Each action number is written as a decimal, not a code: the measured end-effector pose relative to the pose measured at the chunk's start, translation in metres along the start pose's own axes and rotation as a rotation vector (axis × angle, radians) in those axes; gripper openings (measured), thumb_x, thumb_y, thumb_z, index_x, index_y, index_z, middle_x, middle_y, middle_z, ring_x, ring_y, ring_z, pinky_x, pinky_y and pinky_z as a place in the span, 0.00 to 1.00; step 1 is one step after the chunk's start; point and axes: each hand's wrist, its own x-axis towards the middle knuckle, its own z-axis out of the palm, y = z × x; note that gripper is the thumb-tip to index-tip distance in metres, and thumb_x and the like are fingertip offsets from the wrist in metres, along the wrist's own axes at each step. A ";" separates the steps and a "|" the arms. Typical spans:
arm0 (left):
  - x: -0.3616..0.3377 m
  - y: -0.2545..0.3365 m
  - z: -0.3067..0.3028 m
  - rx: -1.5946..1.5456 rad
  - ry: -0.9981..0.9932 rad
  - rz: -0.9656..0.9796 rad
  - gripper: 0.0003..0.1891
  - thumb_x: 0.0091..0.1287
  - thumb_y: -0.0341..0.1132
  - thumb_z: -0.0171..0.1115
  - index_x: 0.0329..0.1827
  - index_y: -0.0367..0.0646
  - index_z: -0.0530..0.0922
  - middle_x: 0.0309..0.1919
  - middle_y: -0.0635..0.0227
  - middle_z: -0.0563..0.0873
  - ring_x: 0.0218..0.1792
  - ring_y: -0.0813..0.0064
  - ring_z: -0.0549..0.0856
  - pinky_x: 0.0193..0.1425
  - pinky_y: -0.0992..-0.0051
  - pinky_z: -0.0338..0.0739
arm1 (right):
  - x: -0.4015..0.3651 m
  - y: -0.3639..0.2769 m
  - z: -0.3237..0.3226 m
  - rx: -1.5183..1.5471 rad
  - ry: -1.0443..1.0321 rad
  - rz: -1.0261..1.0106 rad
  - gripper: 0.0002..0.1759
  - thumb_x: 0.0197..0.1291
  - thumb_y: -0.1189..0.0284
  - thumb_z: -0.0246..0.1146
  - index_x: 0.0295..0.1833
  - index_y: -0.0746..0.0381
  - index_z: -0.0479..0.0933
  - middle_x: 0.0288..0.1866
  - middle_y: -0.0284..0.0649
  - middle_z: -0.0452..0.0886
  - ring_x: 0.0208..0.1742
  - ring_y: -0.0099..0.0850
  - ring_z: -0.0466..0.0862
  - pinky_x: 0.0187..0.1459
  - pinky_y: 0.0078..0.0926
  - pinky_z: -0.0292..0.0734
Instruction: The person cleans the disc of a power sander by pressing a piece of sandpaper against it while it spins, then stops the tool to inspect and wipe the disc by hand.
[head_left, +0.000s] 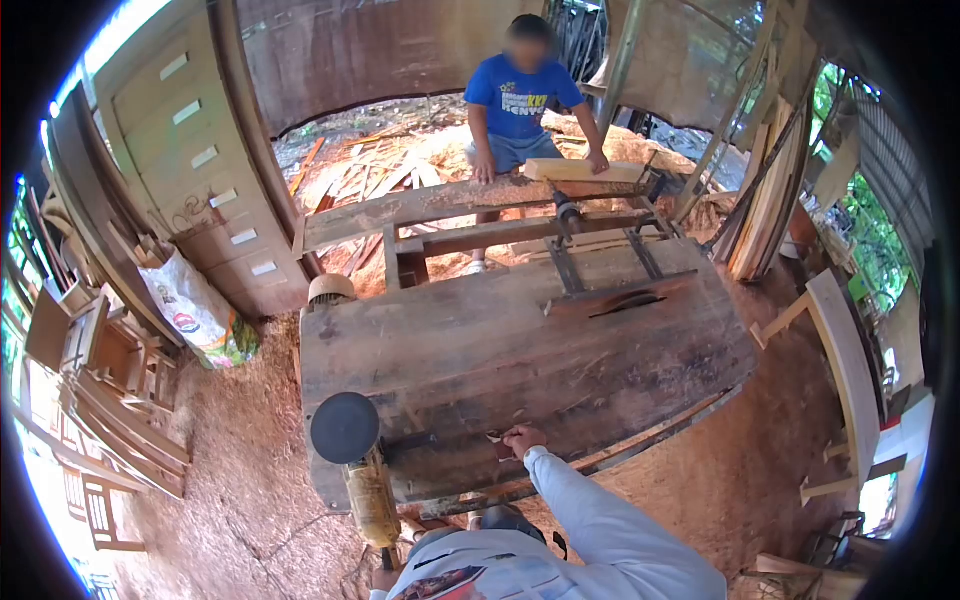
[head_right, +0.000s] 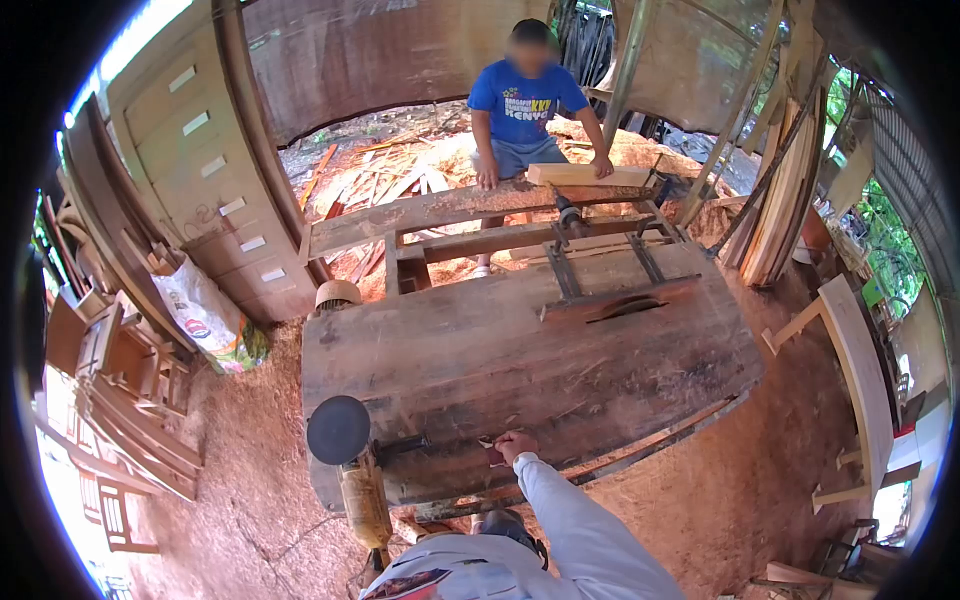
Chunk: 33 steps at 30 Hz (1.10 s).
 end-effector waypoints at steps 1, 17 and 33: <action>0.000 0.001 0.000 0.001 -0.004 0.002 0.26 0.59 0.56 0.75 0.45 0.41 0.89 0.34 0.53 0.92 0.38 0.61 0.92 0.44 0.60 0.83 | -0.001 -0.001 0.000 0.015 0.000 0.009 0.08 0.59 0.70 0.72 0.44 0.55 0.89 0.40 0.39 0.91 0.35 0.31 0.90 0.30 0.34 0.89; -0.004 0.011 0.000 -0.073 -0.041 0.060 0.23 0.64 0.53 0.73 0.48 0.42 0.89 0.34 0.53 0.92 0.37 0.62 0.92 0.43 0.60 0.83 | 0.007 0.009 0.002 -0.040 0.032 -0.073 0.06 0.58 0.73 0.69 0.41 0.58 0.89 0.39 0.42 0.90 0.36 0.35 0.91 0.30 0.34 0.90; -0.093 0.097 -0.050 -0.178 -0.098 -0.090 0.22 0.61 0.48 0.77 0.47 0.37 0.87 0.31 0.58 0.90 0.30 0.67 0.87 0.36 0.62 0.80 | 0.027 0.025 0.004 0.107 -0.009 -0.039 0.06 0.60 0.74 0.70 0.43 0.59 0.87 0.33 0.37 0.88 0.24 0.28 0.85 0.22 0.30 0.83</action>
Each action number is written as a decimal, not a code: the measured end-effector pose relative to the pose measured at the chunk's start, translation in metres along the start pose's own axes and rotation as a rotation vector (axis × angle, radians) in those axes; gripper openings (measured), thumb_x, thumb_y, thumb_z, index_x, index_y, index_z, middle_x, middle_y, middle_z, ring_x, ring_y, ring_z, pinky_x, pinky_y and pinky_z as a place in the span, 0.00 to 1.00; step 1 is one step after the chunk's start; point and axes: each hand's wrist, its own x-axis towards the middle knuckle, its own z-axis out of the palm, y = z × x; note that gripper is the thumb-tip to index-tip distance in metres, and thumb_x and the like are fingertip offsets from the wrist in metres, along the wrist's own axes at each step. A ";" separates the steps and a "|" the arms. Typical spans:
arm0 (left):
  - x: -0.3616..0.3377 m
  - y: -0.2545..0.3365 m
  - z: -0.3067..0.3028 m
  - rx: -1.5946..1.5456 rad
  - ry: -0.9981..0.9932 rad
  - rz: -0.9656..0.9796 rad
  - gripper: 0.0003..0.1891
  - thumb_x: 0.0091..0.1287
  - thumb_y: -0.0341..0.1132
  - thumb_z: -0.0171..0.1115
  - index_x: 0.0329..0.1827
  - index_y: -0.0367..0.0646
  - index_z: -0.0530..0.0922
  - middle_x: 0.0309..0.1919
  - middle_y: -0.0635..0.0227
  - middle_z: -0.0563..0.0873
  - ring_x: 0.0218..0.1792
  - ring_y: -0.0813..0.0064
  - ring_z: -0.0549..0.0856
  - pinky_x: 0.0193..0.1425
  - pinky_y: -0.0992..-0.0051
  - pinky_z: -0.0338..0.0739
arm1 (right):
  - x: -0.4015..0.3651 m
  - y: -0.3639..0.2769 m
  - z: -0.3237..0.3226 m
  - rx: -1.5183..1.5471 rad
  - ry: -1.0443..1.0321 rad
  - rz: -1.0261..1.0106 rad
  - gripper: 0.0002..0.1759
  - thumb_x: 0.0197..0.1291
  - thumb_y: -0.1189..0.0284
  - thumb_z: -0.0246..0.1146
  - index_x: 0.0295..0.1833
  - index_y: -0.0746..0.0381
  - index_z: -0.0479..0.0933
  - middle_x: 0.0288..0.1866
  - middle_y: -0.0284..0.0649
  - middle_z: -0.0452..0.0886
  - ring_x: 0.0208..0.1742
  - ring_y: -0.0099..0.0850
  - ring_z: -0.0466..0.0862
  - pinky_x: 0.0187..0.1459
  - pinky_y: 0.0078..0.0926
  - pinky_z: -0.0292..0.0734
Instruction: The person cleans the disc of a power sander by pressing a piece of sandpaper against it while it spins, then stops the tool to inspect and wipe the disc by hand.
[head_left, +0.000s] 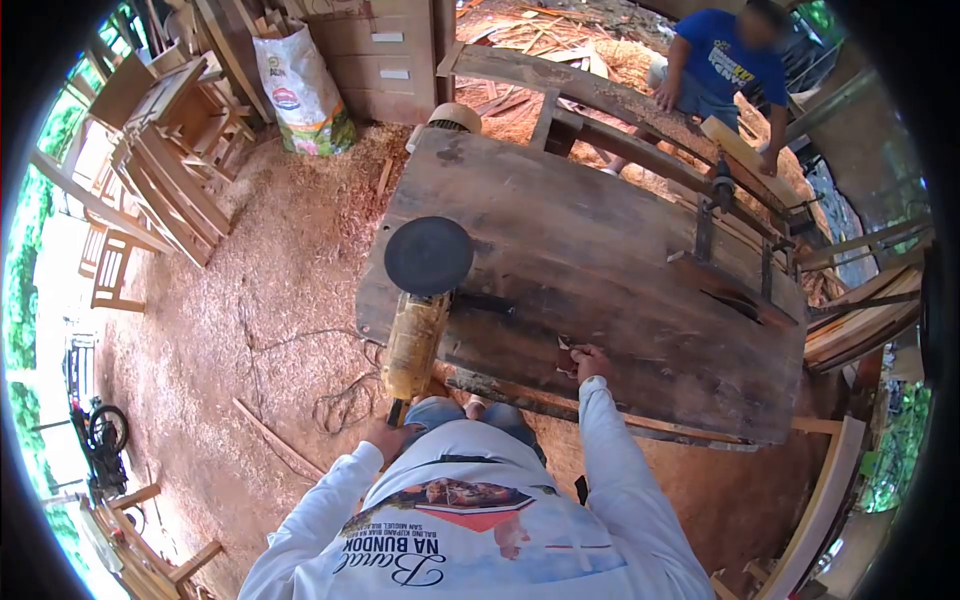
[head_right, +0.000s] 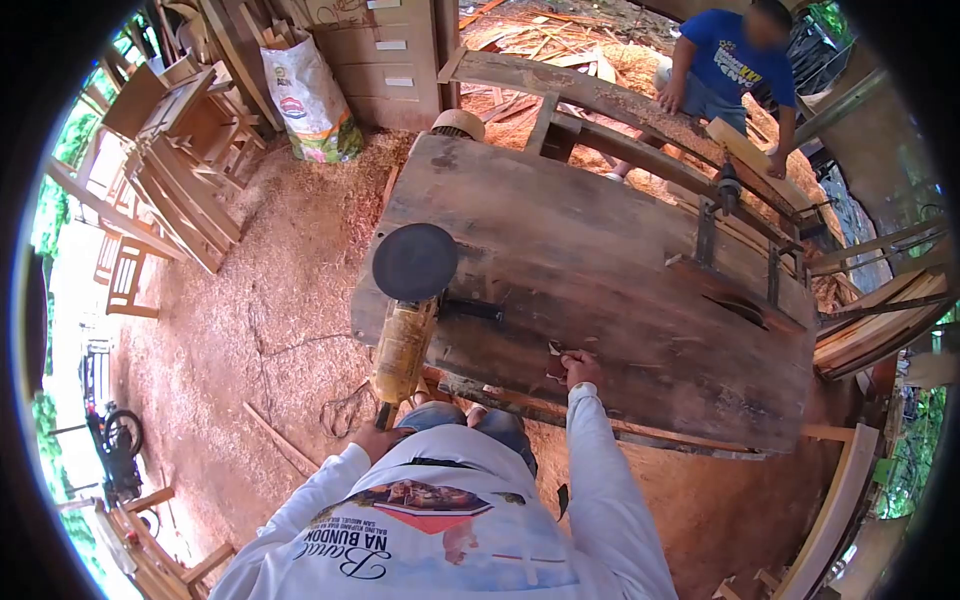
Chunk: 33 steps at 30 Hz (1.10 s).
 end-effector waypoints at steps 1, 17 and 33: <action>0.023 -0.034 0.008 0.016 -0.061 0.149 0.23 0.61 0.49 0.77 0.47 0.37 0.87 0.30 0.59 0.89 0.29 0.69 0.86 0.36 0.63 0.80 | 0.001 0.001 -0.002 0.005 -0.001 -0.006 0.06 0.60 0.74 0.70 0.43 0.59 0.87 0.33 0.38 0.88 0.24 0.28 0.85 0.22 0.30 0.84; 0.012 -0.019 0.002 0.053 0.006 0.075 0.27 0.62 0.57 0.74 0.37 0.35 0.85 0.29 0.49 0.89 0.31 0.54 0.89 0.37 0.57 0.80 | -0.001 0.001 0.002 0.057 -0.034 -0.012 0.07 0.60 0.76 0.68 0.44 0.60 0.86 0.35 0.40 0.88 0.26 0.33 0.86 0.21 0.32 0.81; 0.031 -0.046 0.013 -0.027 0.007 0.111 0.26 0.62 0.55 0.74 0.38 0.33 0.86 0.22 0.55 0.87 0.22 0.64 0.87 0.27 0.62 0.79 | -0.006 -0.007 0.002 -0.002 0.026 0.001 0.07 0.61 0.76 0.67 0.44 0.62 0.86 0.37 0.40 0.88 0.30 0.36 0.89 0.24 0.36 0.85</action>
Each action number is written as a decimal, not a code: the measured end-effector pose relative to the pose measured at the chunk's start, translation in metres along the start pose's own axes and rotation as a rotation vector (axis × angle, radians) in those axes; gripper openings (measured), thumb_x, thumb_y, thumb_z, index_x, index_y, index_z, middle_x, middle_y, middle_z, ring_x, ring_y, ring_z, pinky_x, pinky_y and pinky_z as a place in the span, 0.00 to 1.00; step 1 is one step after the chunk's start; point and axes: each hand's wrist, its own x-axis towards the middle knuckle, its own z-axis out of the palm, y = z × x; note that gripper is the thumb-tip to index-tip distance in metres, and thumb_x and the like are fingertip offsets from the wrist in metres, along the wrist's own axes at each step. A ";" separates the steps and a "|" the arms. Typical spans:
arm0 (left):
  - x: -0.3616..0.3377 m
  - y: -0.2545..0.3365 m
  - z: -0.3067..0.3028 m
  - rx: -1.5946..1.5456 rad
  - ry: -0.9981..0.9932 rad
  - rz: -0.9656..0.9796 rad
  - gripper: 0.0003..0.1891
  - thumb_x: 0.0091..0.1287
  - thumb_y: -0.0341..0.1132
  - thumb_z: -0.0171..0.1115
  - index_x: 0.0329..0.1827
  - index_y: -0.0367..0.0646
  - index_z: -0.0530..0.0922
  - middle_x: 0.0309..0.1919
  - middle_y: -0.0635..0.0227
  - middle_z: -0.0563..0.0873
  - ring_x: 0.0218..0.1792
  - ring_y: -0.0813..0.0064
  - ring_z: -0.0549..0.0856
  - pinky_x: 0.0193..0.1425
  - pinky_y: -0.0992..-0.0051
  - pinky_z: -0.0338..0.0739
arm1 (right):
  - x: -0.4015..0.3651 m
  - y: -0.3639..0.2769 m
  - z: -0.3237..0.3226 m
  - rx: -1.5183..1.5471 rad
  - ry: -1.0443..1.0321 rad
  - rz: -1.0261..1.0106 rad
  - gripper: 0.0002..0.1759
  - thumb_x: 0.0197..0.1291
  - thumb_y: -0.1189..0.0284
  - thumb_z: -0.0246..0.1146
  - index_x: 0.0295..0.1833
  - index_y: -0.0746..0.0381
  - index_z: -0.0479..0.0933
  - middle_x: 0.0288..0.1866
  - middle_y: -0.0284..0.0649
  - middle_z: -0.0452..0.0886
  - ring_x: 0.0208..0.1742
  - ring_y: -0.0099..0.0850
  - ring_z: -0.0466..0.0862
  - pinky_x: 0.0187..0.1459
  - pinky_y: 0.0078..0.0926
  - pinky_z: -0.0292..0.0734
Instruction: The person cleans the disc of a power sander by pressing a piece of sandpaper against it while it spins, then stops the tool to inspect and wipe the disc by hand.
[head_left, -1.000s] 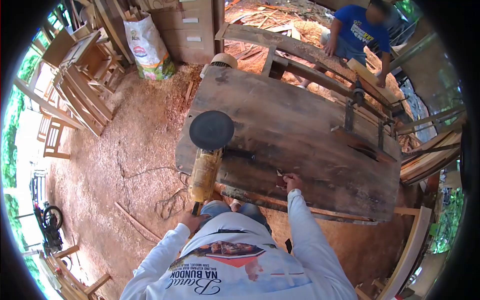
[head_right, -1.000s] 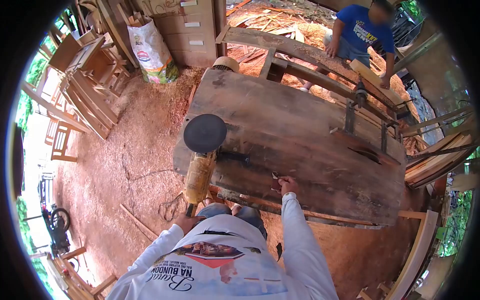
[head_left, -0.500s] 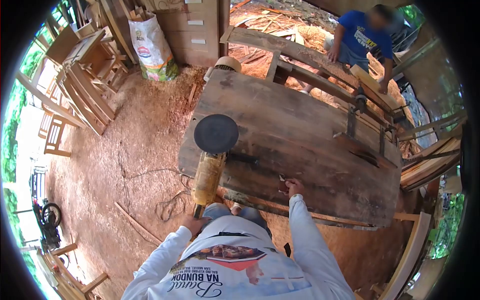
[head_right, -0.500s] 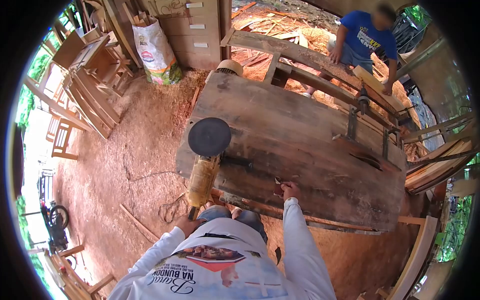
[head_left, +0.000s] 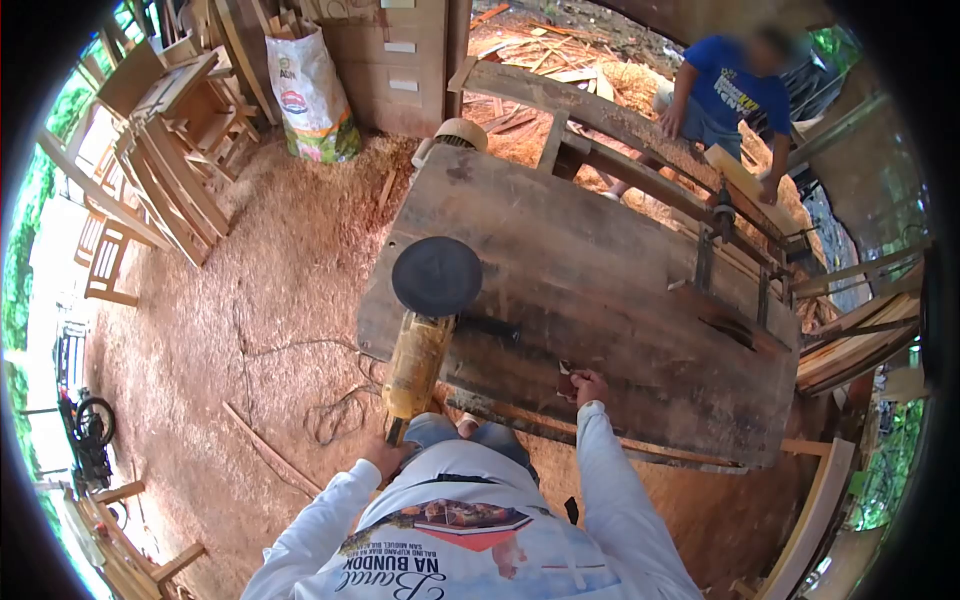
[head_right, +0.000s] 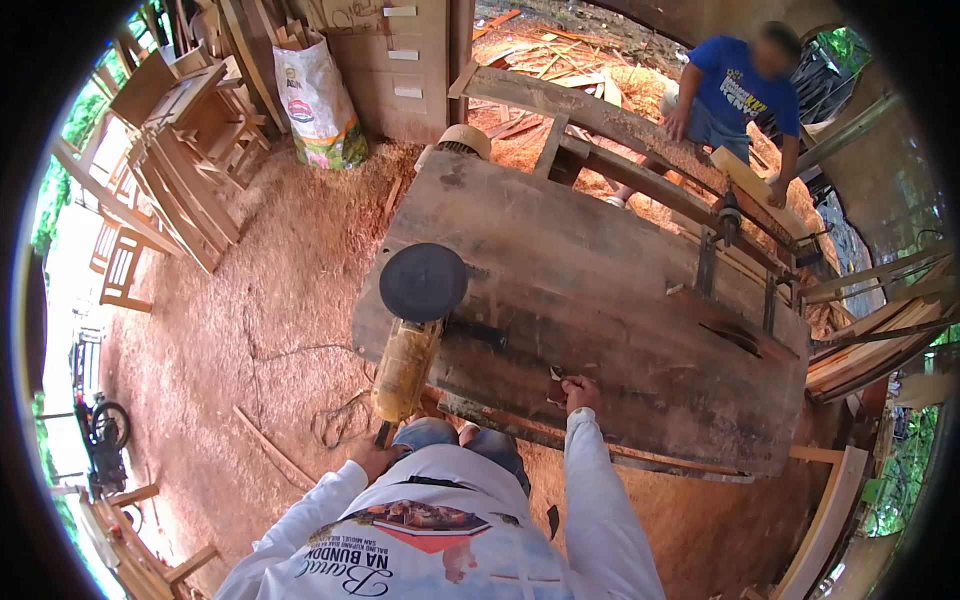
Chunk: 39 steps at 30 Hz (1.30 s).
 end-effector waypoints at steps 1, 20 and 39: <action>0.004 0.001 -0.001 0.002 0.010 0.035 0.26 0.62 0.55 0.74 0.39 0.33 0.86 0.22 0.55 0.87 0.22 0.63 0.88 0.27 0.62 0.80 | 0.005 -0.002 0.002 0.005 0.000 -0.017 0.07 0.60 0.76 0.67 0.44 0.62 0.86 0.37 0.41 0.88 0.30 0.36 0.89 0.24 0.36 0.85; 0.020 -0.035 0.009 -0.088 -0.009 0.071 0.27 0.63 0.51 0.72 0.52 0.32 0.83 0.34 0.46 0.90 0.37 0.52 0.91 0.43 0.58 0.83 | -0.131 -0.148 0.117 -0.587 -0.517 -0.884 0.39 0.54 0.75 0.60 0.76 0.57 0.68 0.29 0.45 0.85 0.29 0.42 0.86 0.38 0.39 0.83; 0.014 -0.020 -0.001 -0.076 -0.038 0.037 0.23 0.64 0.49 0.73 0.46 0.35 0.87 0.33 0.46 0.90 0.37 0.52 0.91 0.42 0.57 0.82 | -0.143 -0.204 0.184 -1.291 -0.689 -0.742 0.56 0.56 0.66 0.59 0.88 0.50 0.38 0.41 0.64 0.86 0.43 0.58 0.88 0.51 0.52 0.83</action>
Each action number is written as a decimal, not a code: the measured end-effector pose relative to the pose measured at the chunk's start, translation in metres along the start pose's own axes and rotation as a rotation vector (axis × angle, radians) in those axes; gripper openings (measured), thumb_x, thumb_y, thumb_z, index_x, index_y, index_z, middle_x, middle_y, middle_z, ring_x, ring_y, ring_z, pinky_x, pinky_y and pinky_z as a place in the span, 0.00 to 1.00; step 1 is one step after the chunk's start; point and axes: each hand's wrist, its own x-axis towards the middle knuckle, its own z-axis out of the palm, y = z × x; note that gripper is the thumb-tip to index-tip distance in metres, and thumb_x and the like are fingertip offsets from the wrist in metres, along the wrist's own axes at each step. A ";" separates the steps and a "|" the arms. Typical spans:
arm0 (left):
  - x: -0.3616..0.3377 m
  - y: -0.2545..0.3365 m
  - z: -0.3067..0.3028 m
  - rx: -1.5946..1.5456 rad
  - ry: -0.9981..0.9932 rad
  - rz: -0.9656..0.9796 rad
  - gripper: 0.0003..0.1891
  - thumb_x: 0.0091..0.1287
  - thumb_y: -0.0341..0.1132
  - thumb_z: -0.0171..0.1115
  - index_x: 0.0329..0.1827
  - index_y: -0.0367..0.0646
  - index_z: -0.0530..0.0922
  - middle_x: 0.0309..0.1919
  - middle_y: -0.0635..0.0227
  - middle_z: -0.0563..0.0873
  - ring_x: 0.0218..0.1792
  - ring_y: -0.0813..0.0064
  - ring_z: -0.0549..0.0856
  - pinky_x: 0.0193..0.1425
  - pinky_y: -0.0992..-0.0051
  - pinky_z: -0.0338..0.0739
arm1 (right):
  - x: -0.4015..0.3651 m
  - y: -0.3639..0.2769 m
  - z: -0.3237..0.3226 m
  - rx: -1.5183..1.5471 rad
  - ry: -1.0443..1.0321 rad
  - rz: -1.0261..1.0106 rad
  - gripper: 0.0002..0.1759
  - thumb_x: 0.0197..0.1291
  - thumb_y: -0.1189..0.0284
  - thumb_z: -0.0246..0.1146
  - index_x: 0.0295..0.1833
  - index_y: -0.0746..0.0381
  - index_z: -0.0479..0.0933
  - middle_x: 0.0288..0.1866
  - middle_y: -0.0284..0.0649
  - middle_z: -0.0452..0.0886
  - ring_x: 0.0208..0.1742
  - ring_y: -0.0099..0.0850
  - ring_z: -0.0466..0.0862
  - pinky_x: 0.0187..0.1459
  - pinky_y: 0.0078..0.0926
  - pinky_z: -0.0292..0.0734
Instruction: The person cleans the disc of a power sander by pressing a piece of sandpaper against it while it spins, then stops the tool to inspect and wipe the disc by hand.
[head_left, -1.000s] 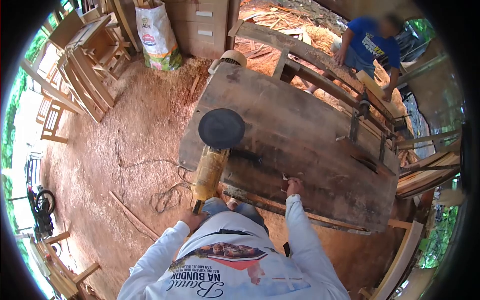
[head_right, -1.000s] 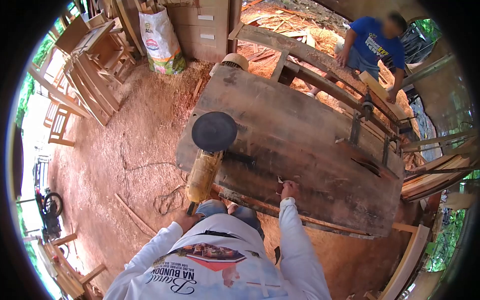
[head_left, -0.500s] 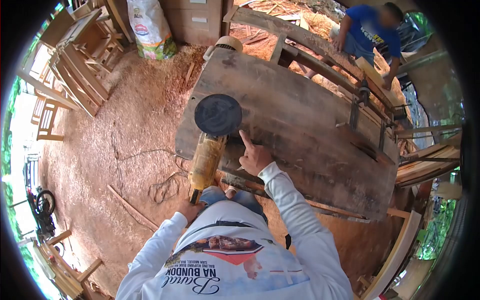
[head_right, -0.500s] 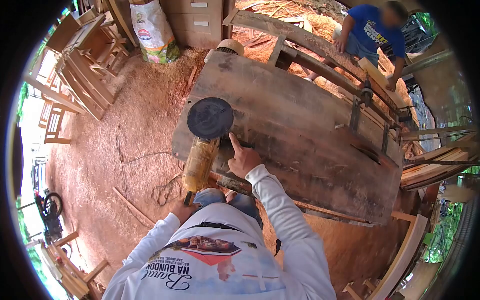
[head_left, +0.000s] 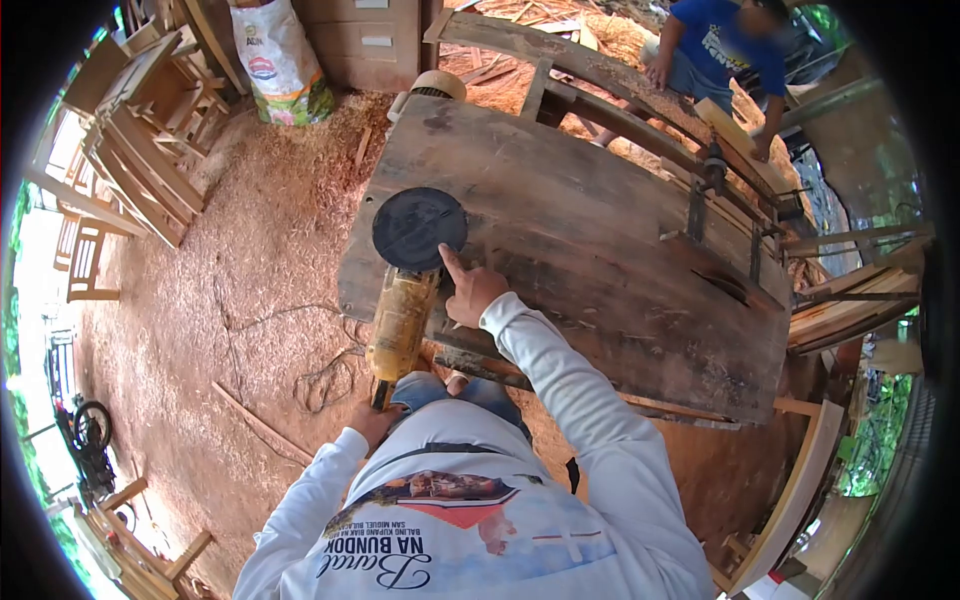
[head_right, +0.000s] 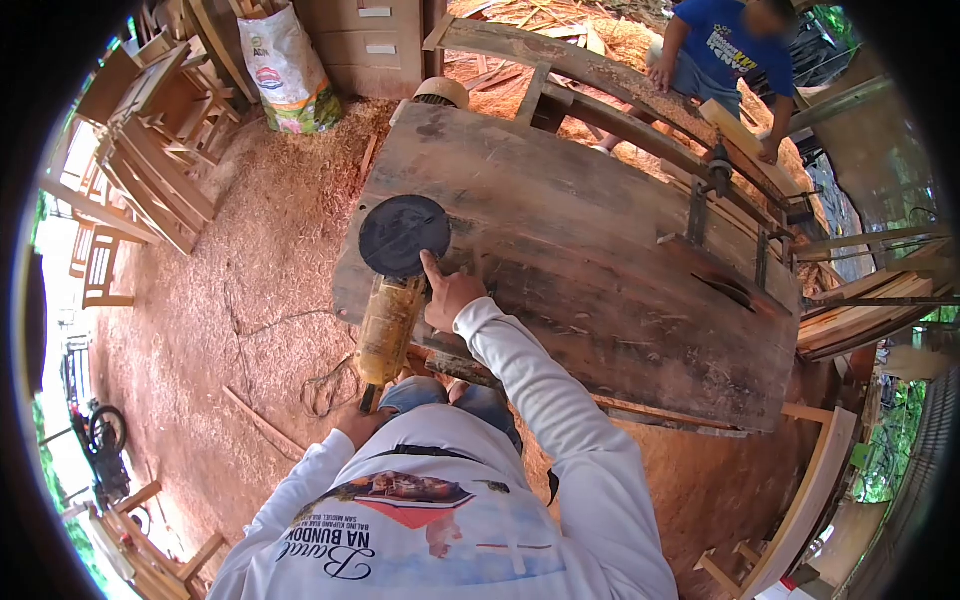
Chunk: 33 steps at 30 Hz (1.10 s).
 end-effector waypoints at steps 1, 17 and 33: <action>0.000 0.001 0.000 0.006 0.006 0.011 0.23 0.64 0.49 0.73 0.46 0.35 0.87 0.33 0.46 0.90 0.37 0.52 0.91 0.42 0.57 0.82 | 0.003 -0.001 -0.001 -0.030 -0.012 0.017 0.56 0.55 0.65 0.59 0.88 0.48 0.38 0.42 0.63 0.87 0.44 0.57 0.88 0.53 0.51 0.83; -0.011 0.018 -0.006 0.036 0.044 0.074 0.21 0.63 0.48 0.73 0.45 0.36 0.87 0.30 0.49 0.89 0.32 0.59 0.90 0.38 0.58 0.80 | 0.019 0.002 -0.029 -0.085 -0.079 0.203 0.54 0.60 0.62 0.57 0.88 0.51 0.36 0.52 0.60 0.87 0.55 0.52 0.88 0.67 0.48 0.76; -0.010 0.017 -0.011 0.105 0.029 0.018 0.23 0.62 0.51 0.75 0.38 0.35 0.85 0.25 0.56 0.87 0.26 0.65 0.86 0.33 0.60 0.79 | 0.066 0.023 -0.042 -0.119 -0.095 0.079 0.51 0.60 0.63 0.54 0.88 0.48 0.41 0.48 0.64 0.86 0.51 0.59 0.87 0.57 0.48 0.81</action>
